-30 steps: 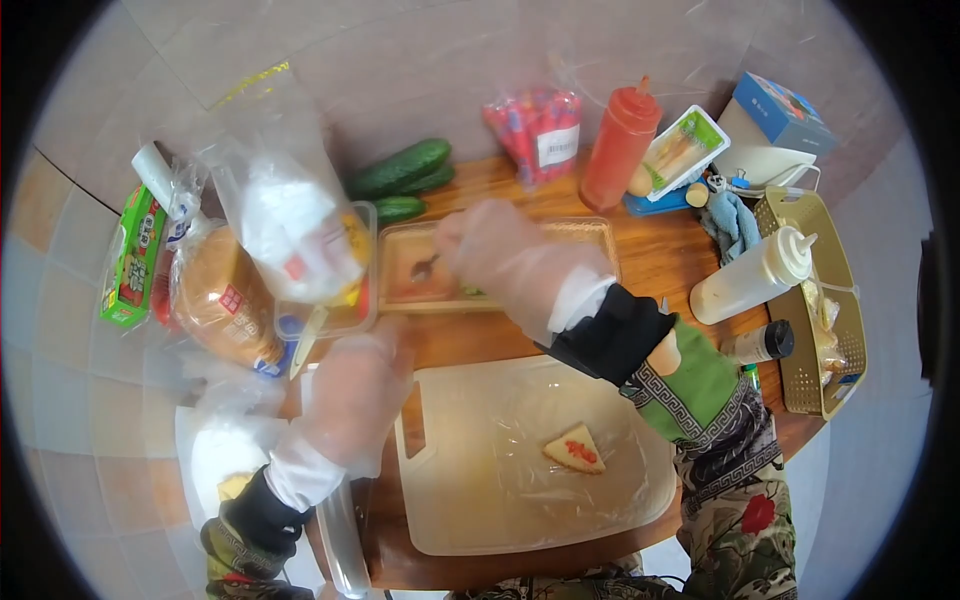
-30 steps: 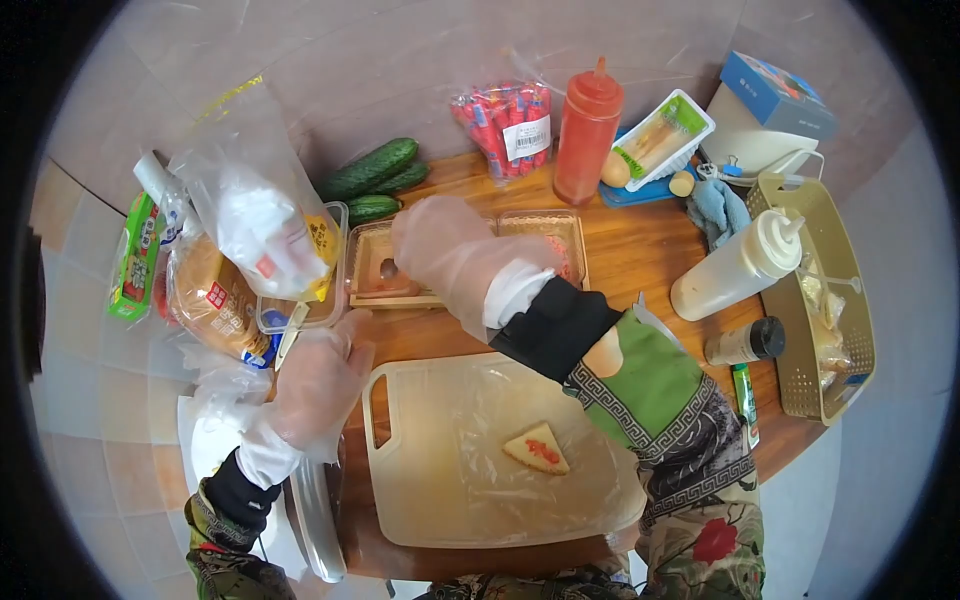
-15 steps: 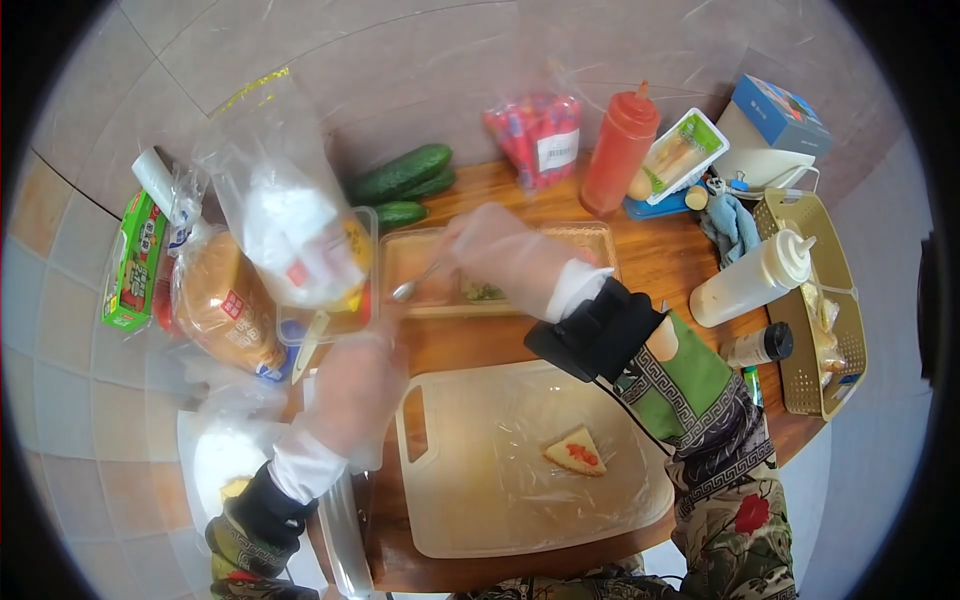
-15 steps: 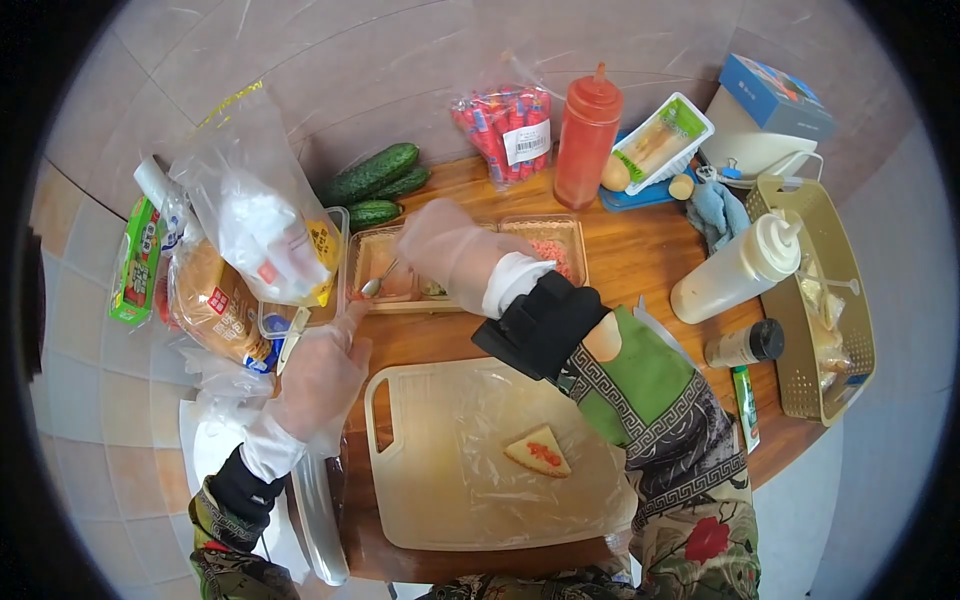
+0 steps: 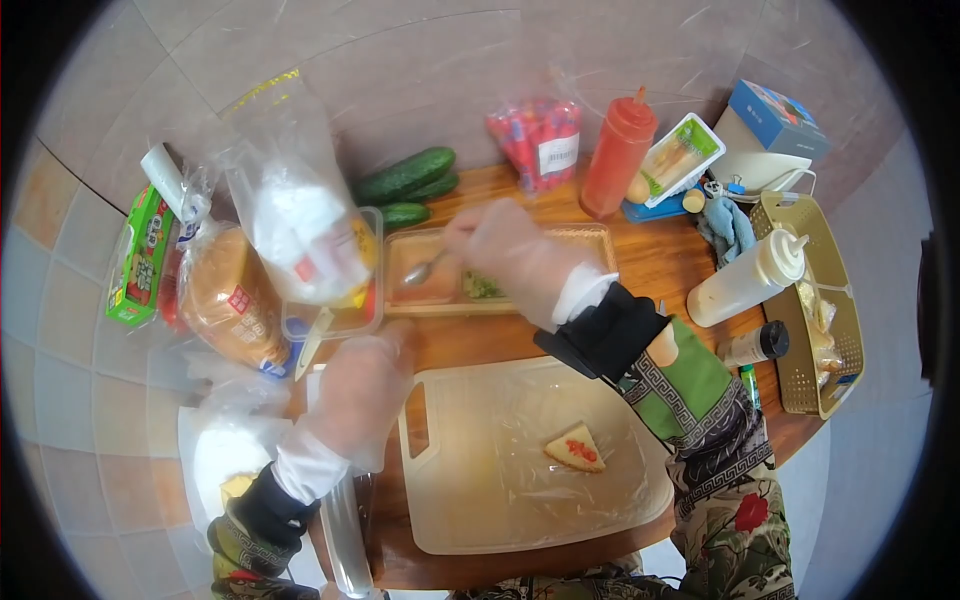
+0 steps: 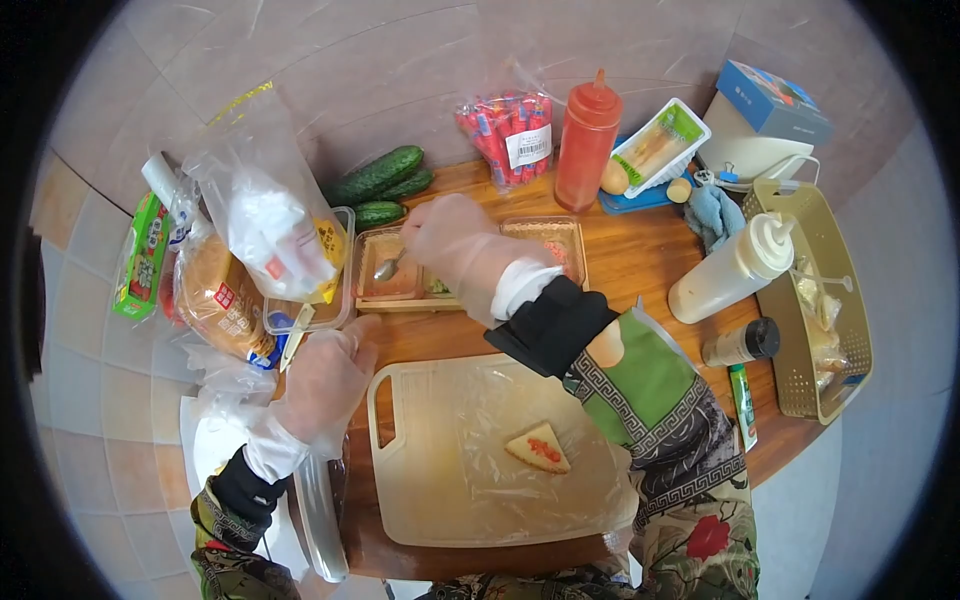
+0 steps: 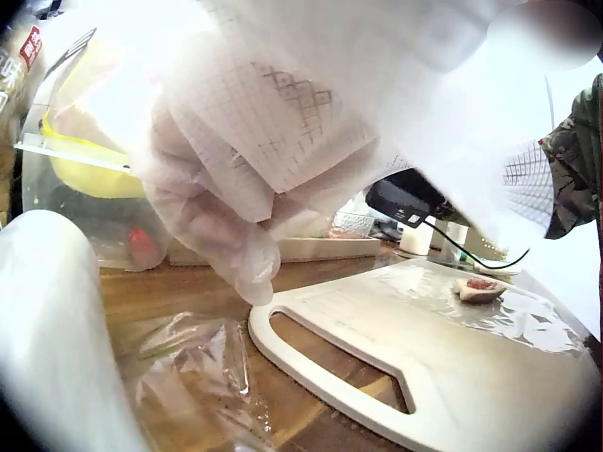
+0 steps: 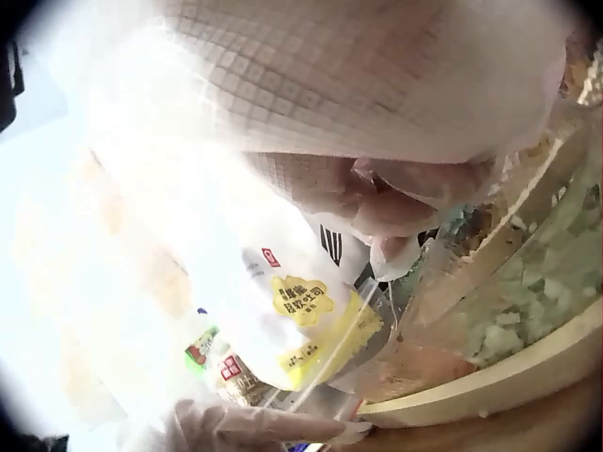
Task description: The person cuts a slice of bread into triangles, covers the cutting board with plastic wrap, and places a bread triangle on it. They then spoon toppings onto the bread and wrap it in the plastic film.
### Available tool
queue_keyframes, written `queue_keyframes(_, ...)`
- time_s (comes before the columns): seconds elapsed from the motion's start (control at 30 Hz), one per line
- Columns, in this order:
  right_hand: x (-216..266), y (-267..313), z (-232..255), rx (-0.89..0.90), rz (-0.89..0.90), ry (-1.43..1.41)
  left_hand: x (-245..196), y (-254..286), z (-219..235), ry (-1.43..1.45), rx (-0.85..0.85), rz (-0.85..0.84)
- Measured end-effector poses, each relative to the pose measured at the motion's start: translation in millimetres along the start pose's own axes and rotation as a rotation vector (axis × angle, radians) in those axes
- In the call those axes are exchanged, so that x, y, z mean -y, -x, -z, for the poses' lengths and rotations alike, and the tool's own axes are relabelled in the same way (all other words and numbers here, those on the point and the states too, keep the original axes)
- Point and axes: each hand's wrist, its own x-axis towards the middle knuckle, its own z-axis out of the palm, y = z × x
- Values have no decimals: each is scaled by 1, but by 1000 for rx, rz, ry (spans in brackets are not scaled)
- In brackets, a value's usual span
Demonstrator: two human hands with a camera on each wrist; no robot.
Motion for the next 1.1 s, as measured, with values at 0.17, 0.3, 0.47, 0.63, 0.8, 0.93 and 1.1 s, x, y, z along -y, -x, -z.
queue_keyframes(0.17,10,-6,-19,60,109,385,-1,1,-1,-35,28,42)
queue_keyframes(0.3,-3,-13,-26,44,406,519,7,-2,-9,40,-58,-20)
queue_keyframes(0.47,-21,-21,-28,170,214,322,1,-7,-5,54,38,74)
queue_keyframes(0.63,9,-16,3,392,11,265,6,-7,-9,71,5,29)
queue_keyframes(0.8,-15,-11,-2,233,232,41,6,-7,-9,71,20,46)
queue_keyframes(0.93,-14,-6,3,271,68,-66,4,-8,-9,37,28,43)
queue_keyframes(1.1,-1,7,12,254,-136,-118,2,-7,-7,44,21,43)
